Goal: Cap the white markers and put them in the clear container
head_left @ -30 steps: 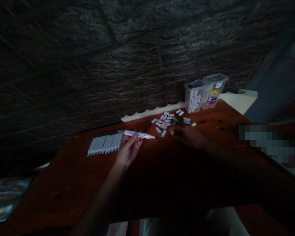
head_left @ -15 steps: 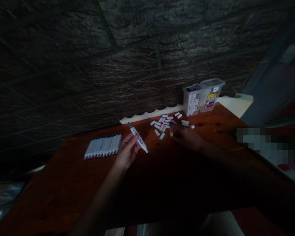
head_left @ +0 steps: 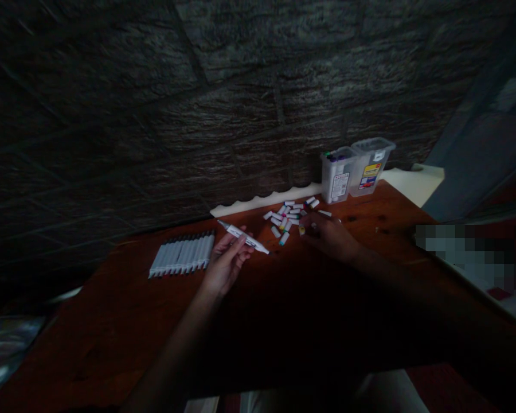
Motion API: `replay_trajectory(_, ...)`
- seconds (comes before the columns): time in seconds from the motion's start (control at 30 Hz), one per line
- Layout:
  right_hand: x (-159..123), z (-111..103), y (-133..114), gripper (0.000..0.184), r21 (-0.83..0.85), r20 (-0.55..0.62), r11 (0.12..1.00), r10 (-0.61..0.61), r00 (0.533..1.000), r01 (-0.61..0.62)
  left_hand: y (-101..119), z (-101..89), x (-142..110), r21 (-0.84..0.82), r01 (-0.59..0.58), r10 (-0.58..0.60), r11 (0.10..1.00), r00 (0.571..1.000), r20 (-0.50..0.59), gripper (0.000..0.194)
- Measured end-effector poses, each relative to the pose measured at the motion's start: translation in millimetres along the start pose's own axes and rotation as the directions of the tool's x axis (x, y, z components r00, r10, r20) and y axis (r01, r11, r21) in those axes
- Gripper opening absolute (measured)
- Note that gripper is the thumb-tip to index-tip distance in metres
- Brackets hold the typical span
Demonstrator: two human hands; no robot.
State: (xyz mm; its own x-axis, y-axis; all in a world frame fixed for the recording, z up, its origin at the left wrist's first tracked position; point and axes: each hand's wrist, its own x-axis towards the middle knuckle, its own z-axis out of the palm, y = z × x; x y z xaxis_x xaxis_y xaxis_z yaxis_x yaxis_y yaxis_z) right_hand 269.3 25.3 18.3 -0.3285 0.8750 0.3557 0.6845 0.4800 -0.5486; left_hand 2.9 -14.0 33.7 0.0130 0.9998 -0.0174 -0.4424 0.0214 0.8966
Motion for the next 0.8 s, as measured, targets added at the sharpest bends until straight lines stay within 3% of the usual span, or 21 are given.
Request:
replay_trajectory(0.2, 0.0, 0.1, 0.8, 0.018, -0.009, 0.023, 1.000, -0.027, 0.999, 0.028, 0.2, 0.6, 0.4, -0.005, -0.006, 0.006, 1.000, 1.000, -0.006, 0.036)
replay_trajectory(0.47, 0.4, -0.1, 1.2, 0.025, 0.005, 0.023, 1.000, -0.014, 1.000, 0.014, -3.7, -1.1, -1.4, 0.055, -0.048, 0.047, 0.997, 0.999, 0.025, 0.036)
replay_trajectory(0.8, 0.1, -2.3, -5.4, 0.020, 0.076, -0.066, 0.997, -0.006, 0.998, 0.011, -10.9, -1.3, -4.7, 0.352, -0.056, 0.044, 0.934, 0.998, 0.043, 0.031)
